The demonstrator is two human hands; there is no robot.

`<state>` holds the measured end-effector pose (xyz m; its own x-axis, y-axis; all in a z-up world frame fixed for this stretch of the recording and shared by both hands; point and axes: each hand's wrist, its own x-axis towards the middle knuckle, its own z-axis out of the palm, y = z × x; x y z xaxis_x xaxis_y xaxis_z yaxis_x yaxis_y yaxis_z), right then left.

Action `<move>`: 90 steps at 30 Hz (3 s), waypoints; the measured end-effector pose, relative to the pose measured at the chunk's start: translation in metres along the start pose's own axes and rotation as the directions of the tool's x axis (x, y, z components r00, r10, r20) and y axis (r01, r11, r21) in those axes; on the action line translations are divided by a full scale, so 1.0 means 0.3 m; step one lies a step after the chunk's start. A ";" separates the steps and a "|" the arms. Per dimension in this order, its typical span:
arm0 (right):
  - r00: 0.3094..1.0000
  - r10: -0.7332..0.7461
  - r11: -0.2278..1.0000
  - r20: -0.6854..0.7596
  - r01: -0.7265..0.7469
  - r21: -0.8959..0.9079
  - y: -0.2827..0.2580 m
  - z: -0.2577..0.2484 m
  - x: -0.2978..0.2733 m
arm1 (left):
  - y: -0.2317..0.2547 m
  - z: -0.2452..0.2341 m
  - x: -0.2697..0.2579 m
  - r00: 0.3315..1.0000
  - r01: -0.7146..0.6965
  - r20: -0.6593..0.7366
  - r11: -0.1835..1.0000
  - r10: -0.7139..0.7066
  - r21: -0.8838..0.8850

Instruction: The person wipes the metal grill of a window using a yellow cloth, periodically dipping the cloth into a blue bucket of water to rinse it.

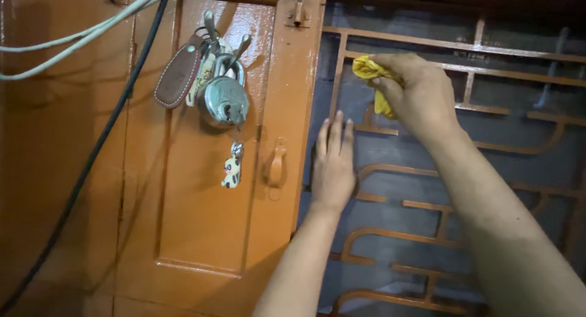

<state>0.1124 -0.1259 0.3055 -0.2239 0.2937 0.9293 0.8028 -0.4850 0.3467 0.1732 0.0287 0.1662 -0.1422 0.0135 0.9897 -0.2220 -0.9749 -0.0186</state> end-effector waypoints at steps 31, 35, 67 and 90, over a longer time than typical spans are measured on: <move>0.950 -0.311 0.901 0.015 0.299 -0.314 0.071 0.238 0.000 | 0.033 -0.044 -0.025 0.983 -0.033 0.181 0.996 0.017 0.084; 0.927 -0.352 0.876 0.127 0.374 -0.305 0.026 0.216 -0.101 | 0.028 -0.039 -0.035 0.975 -0.020 0.224 0.997 0.003 0.071; 0.951 -0.290 0.924 0.104 0.307 -0.228 0.050 0.225 -0.056 | -0.002 -0.018 -0.061 0.997 0.030 0.074 0.996 -0.024 -0.083; 0.980 -0.197 0.949 -0.036 0.181 -0.257 0.075 0.273 -0.053 | 0.006 -0.009 -0.069 0.999 0.026 0.047 0.996 -0.022 -0.082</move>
<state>0.1794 -0.0740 0.2879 -0.3971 0.3538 0.8468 0.5794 -0.6189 0.5303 0.1732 0.0273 0.1453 -0.0919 0.0243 0.9955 -0.3036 -0.9528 -0.0047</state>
